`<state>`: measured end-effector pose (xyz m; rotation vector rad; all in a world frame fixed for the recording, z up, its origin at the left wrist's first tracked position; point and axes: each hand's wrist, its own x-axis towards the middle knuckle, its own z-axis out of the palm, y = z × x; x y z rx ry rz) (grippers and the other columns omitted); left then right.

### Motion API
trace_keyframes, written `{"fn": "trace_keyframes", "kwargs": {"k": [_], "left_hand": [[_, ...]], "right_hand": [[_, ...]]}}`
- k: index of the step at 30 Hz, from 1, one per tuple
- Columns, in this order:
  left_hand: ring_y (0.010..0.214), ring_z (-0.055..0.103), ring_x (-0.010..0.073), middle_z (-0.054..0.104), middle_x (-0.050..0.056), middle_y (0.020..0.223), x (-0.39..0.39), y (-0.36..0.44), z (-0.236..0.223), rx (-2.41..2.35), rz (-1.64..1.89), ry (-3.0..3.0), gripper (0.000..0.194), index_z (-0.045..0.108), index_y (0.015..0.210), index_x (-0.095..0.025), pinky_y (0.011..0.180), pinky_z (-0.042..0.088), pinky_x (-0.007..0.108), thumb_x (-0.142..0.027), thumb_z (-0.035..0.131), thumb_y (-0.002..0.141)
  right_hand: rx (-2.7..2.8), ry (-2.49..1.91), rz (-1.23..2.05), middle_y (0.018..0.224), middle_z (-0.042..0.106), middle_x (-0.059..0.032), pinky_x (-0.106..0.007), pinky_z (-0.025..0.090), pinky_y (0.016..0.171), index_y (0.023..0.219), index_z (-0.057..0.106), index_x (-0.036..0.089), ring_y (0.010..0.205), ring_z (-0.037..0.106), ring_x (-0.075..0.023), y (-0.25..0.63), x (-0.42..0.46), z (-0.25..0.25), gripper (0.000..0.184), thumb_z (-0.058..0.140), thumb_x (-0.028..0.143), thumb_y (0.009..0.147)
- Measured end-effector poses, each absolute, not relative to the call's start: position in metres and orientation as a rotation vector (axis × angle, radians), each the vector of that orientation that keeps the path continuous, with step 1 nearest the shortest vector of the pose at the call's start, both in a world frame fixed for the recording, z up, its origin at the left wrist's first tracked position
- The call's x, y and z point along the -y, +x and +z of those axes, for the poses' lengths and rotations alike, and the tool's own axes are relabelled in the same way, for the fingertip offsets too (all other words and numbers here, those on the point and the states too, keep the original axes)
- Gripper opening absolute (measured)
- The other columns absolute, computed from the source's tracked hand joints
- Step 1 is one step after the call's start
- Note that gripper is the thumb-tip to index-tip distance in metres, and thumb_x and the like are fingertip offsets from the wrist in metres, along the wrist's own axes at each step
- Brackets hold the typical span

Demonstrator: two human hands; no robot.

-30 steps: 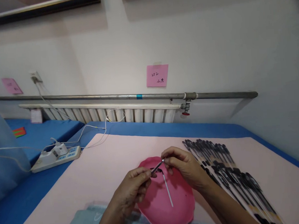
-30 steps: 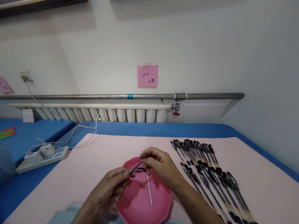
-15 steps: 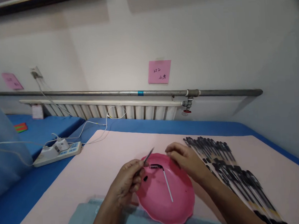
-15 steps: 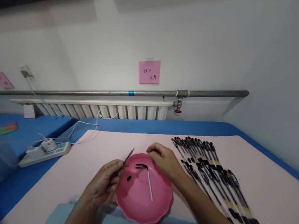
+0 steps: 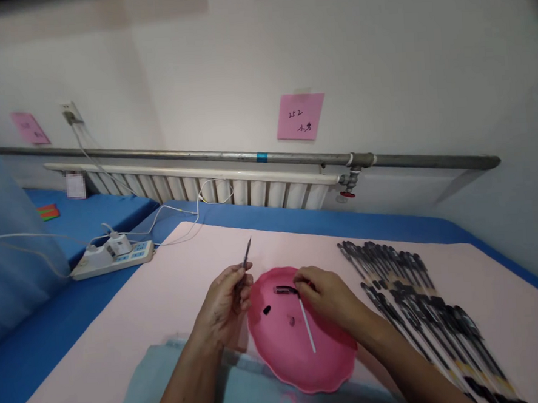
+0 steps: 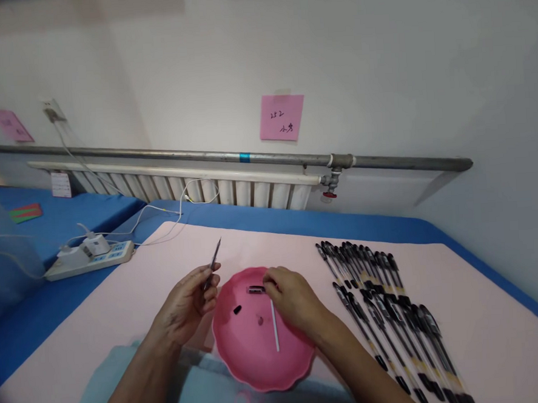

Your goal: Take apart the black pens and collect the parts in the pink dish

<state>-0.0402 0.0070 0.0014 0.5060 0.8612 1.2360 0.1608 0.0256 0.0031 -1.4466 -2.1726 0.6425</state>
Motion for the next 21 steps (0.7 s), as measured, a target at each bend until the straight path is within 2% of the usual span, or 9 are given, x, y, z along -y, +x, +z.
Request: {"fn": "trace_keyframes", "kwargs": {"k": [4,11,13,17,19,21], "left_hand": [[0.048,0.045,0.0049,0.055,-0.001,0.063,-0.008,-0.040,0.001,-0.863,1.283,0.511,0.023,0.058,0.091,-0.011,0.042,0.033,0.016,-0.021,0.064,0.071],[0.050,0.051,0.0072,0.060,0.002,0.067,-0.008,-0.040,0.002,-0.887,1.317,0.524,0.020,0.058,0.091,-0.011,0.044,0.038,0.017,-0.017,0.062,0.072],[0.050,0.052,0.0074,0.061,0.002,0.066,-0.007,-0.040,0.001,-0.887,1.313,0.526,0.018,0.058,0.090,-0.011,0.044,0.039,0.017,-0.016,0.062,0.072],[0.050,0.056,0.0085,0.064,0.004,0.067,-0.007,-0.035,0.002,-0.886,1.309,0.517,0.014,0.057,0.088,-0.010,0.045,0.042,0.018,-0.011,0.059,0.074],[0.055,0.060,0.0110,0.067,0.007,0.071,-0.006,-0.033,0.004,-0.888,1.306,0.487,0.012,0.056,0.088,-0.010,0.050,0.046,0.020,-0.010,0.057,0.076],[0.063,0.064,0.0138,0.069,0.010,0.076,-0.005,-0.030,0.006,-0.892,1.305,0.450,0.010,0.056,0.088,-0.011,0.055,0.049,0.022,-0.009,0.055,0.078]], "right_hand": [[2.244,-1.436,0.606,0.069,0.059,-0.0013,-0.026,0.035,0.059,0.068,0.056,0.019,0.065,0.051,-0.0155,0.163,-0.027,-0.004,0.018,0.041,0.012,0.077],[2.425,-1.319,0.710,0.060,0.060,0.0010,-0.022,0.035,0.050,0.061,0.057,0.019,0.054,0.052,-0.0124,0.157,-0.015,-0.002,0.024,0.041,0.003,0.070],[2.438,-1.299,0.679,0.067,0.063,-0.0002,-0.023,0.038,0.054,0.068,0.058,0.019,0.059,0.054,-0.0137,0.153,-0.013,0.000,0.024,0.041,0.004,0.075],[2.491,-1.224,0.611,0.094,0.066,-0.0041,-0.028,0.043,0.072,0.092,0.061,0.021,0.084,0.058,-0.0179,0.137,-0.008,-0.007,0.026,0.041,0.008,0.081],[2.532,-1.198,0.592,0.098,0.066,-0.0059,-0.030,0.043,0.074,0.094,0.062,0.020,0.087,0.058,-0.0197,0.129,-0.006,-0.015,0.027,0.043,0.007,0.080],[2.568,-1.183,0.567,0.094,0.066,-0.0074,-0.031,0.043,0.072,0.088,0.062,0.018,0.085,0.058,-0.0211,0.125,-0.004,-0.022,0.024,0.044,0.007,0.079]]}}
